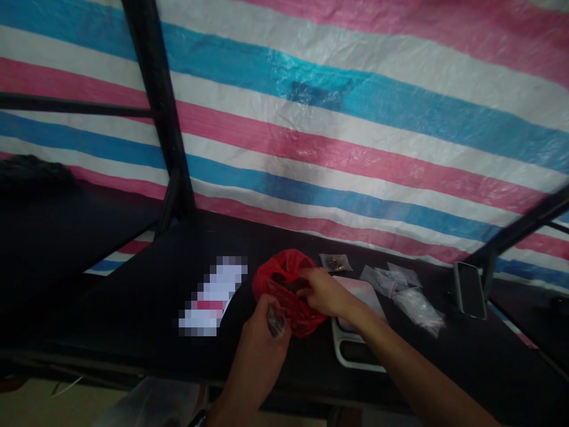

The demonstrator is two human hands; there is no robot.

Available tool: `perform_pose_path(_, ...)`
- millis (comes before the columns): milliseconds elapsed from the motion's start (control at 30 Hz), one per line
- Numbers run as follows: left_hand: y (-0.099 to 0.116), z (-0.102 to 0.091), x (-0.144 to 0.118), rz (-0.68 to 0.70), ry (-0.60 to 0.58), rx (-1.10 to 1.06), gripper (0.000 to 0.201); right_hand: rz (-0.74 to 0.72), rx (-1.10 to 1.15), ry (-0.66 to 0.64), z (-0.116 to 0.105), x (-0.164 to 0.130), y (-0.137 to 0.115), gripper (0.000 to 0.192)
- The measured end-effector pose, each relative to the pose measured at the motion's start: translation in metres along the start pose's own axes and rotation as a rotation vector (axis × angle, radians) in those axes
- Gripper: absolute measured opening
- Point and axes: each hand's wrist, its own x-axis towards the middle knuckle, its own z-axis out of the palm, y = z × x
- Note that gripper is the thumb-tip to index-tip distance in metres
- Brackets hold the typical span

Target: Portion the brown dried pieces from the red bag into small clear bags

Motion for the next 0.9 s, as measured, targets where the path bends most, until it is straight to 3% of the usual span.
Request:
perform_pose_path(200, 0.001, 0.003, 0.004, 0.028, -0.006, -0.059, 0.009, -0.027, 0.286, -0.052, 0.003, 0.006, 0.002, 0.052)
perform_pose_path(367, 0.009, 0.0, 0.009, 0.051, 0.028, -0.047, 0.011, 0.004, 0.373, 0.053, -0.002, -0.002, 0.01, 0.032)
perform_pose_path(533, 0.014, -0.002, 0.014, 0.098, 0.061, -0.024, 0.017, -0.013, 0.509, 0.151, -0.015, -0.021, 0.013, 0.033)
perform_pose_path(733, 0.013, 0.006, 0.016, 0.135, -0.019, -0.051, 0.027, -0.046, 0.42, 0.182, -0.023, -0.041, -0.014, 0.036)
perform_pose_path(900, 0.015, 0.01, 0.017, 0.155, -0.036, -0.164, 0.026, -0.155, 0.162, 0.19, -0.019, -0.049, -0.038, 0.042)
